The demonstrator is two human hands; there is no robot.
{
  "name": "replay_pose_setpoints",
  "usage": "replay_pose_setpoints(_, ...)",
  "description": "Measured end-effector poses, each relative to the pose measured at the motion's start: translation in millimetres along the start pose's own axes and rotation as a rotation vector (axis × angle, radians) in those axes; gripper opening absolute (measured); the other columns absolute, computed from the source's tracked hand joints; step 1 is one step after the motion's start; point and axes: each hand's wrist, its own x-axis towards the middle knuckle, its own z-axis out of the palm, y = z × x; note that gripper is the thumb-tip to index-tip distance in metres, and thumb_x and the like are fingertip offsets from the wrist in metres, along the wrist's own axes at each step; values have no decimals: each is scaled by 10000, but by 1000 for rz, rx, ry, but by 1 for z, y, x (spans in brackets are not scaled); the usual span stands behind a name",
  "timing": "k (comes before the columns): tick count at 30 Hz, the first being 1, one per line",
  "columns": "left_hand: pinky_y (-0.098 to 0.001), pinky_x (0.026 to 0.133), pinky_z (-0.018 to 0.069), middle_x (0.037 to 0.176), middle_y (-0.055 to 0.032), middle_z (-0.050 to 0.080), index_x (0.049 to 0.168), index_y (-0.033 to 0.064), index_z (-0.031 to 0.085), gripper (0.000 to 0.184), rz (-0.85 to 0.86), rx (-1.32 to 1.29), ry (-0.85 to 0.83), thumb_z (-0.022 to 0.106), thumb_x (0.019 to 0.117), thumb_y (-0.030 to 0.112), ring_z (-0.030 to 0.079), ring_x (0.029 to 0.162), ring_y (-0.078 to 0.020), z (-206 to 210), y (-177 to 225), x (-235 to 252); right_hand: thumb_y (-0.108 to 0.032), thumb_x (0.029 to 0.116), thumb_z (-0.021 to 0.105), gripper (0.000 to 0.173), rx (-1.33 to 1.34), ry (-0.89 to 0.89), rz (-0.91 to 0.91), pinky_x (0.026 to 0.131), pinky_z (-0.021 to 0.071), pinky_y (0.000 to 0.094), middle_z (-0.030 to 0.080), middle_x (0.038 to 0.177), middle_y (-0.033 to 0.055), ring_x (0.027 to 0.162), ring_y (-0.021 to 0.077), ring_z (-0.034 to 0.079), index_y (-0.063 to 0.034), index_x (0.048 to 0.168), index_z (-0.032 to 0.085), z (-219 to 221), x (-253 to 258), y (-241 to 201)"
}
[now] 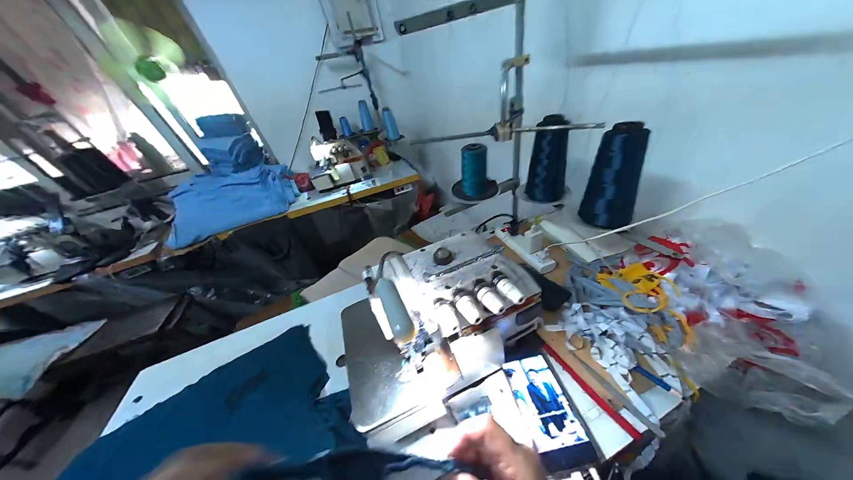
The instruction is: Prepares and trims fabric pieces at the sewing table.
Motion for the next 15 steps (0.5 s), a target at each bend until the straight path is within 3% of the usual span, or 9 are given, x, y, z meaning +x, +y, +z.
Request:
replay_pose_setpoints(2,-229,951,550,1116,28,723,1134,107,697,145,-179,-51,19,641,1021,179,659,1071,-6,48,-36,-41,10,856,726,215,-294,-27,77,761,602,297,729,901,142,794,148,713,89,1050,681,-14,-19,34)
replay_pose_setpoints(4,-248,958,574,1149,73,723,1129,188,726,158,-283,-185,101,688,980,149,669,1102,-31,94,-56,-80,-73,890,720,196,-568,-63,55,793,613,363,752,929,151,833,215,743,52,1041,727,-22,-38,61)
replay_pose_setpoints(8,-282,930,596,1116,34,730,1091,189,724,211,-376,-395,156,790,898,131,696,1064,-90,136,-63,-128,-149,906,727,228,-727,-104,-5,863,584,444,736,979,177,932,307,719,20,1057,756,-25,-54,82)
replay_pose_setpoints(11,-254,919,588,1097,40,718,1045,183,714,262,-388,-400,170,862,828,182,683,1067,-78,138,-62,-136,-285,880,781,414,-738,-132,-45,992,507,510,674,1174,267,1120,399,638,15,1160,726,-23,-55,85)
replay_pose_setpoints(15,-256,945,570,1052,21,720,955,146,715,210,-295,-351,166,860,834,238,673,1077,-97,141,-66,-136,-271,935,725,337,-746,-225,-132,1004,498,559,700,1202,203,1160,384,647,-85,1216,731,-20,-47,87)
